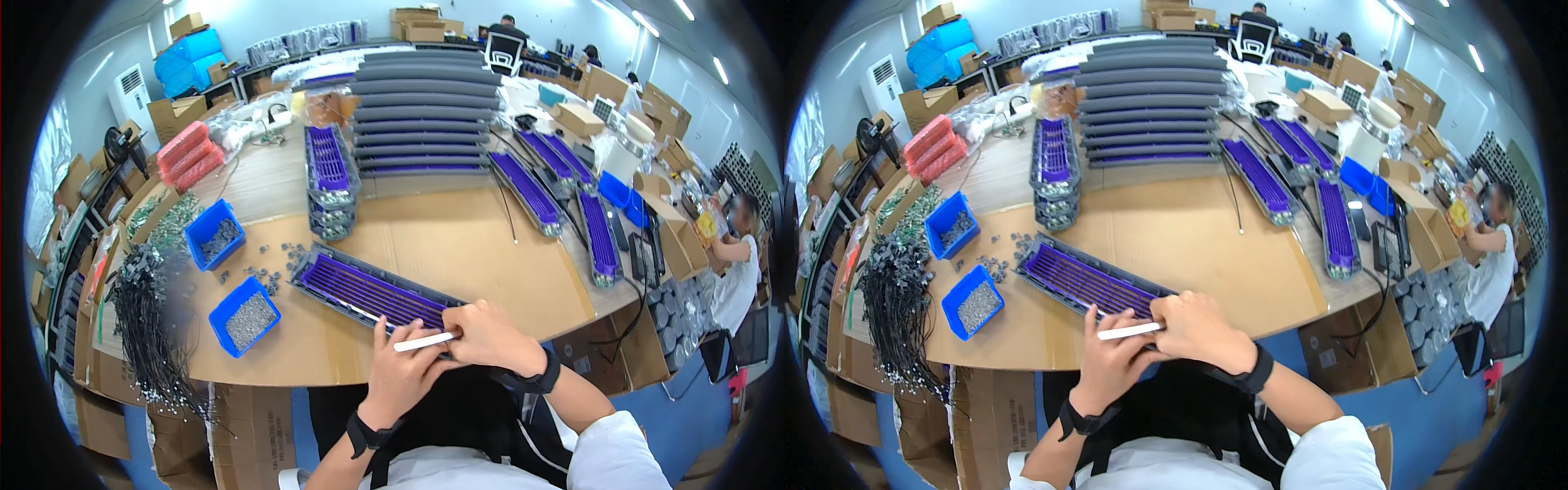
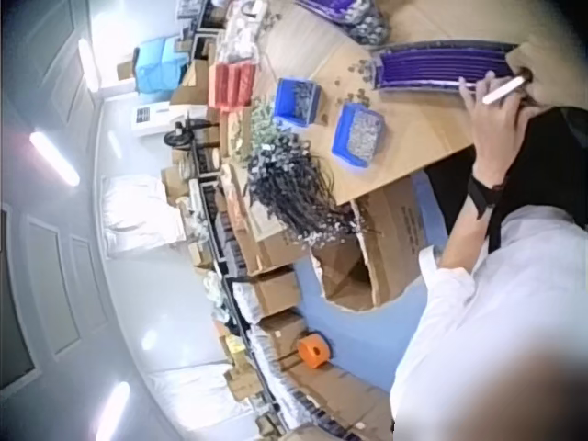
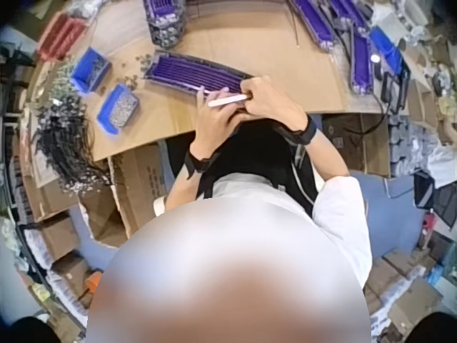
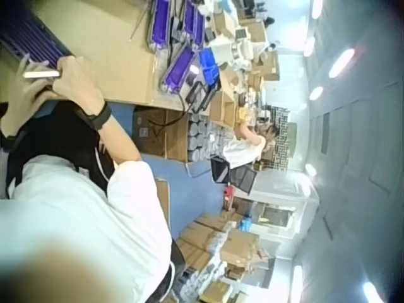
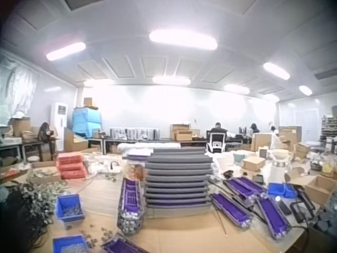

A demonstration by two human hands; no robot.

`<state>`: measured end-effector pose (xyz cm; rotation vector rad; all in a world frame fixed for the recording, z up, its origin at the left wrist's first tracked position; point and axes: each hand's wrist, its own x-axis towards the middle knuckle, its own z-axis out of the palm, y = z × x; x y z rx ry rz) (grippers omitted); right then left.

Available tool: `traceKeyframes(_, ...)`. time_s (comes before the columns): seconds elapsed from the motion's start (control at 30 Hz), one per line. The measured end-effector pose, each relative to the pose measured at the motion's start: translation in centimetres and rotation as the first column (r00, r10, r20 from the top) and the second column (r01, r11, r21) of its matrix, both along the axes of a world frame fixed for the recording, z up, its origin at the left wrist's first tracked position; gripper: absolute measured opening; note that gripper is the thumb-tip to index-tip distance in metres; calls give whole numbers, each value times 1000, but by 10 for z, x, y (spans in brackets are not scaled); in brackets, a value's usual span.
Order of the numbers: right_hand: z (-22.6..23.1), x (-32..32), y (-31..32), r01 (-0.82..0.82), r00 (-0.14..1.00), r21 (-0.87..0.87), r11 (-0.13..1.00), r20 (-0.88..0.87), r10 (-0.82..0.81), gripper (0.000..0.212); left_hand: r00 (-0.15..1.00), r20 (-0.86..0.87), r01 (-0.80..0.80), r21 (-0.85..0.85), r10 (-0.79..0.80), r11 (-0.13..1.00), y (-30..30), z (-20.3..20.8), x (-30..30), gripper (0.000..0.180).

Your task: The person uses a metal tool to press components into a purple electronic module. They repeat this process on several modules, placing each finished unit into a stack on the table.

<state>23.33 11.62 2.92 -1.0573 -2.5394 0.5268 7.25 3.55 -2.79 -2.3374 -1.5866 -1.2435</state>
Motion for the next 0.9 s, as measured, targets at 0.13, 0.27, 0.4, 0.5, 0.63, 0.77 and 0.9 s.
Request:
traceKeyframes(0.13,8,-6,20,90,958,-40,995,-271,-97,29,999,25,45,-13,-44,999,-4,5,-3,29)
traceKeyframes(0.27,18,-5,34,-26,984,-93,995,173,41,30,975,155,155,37,-158,987,-8,10,-9,32)
traceKeyframes(0.4,30,1,32,-98,984,-208,973,128,126,34,873,459,63,232,-167,971,-25,10,-20,28)
traceKeyframes(0.5,52,2,33,-114,992,-323,940,6,122,32,712,702,-330,360,-21,873,-29,6,-19,47)
traceKeyframes(0.63,90,-25,53,-110,972,-371,922,-236,21,33,579,815,-298,194,16,934,-35,17,-41,40)
traceKeyframes(0.77,91,-86,119,-8,938,-279,960,-336,-90,33,635,749,-211,-71,192,975,-30,23,-48,33)
traceKeyframes(0.9,88,-150,179,135,922,-235,963,-325,-209,34,847,484,-216,-65,220,974,-16,26,-46,32)
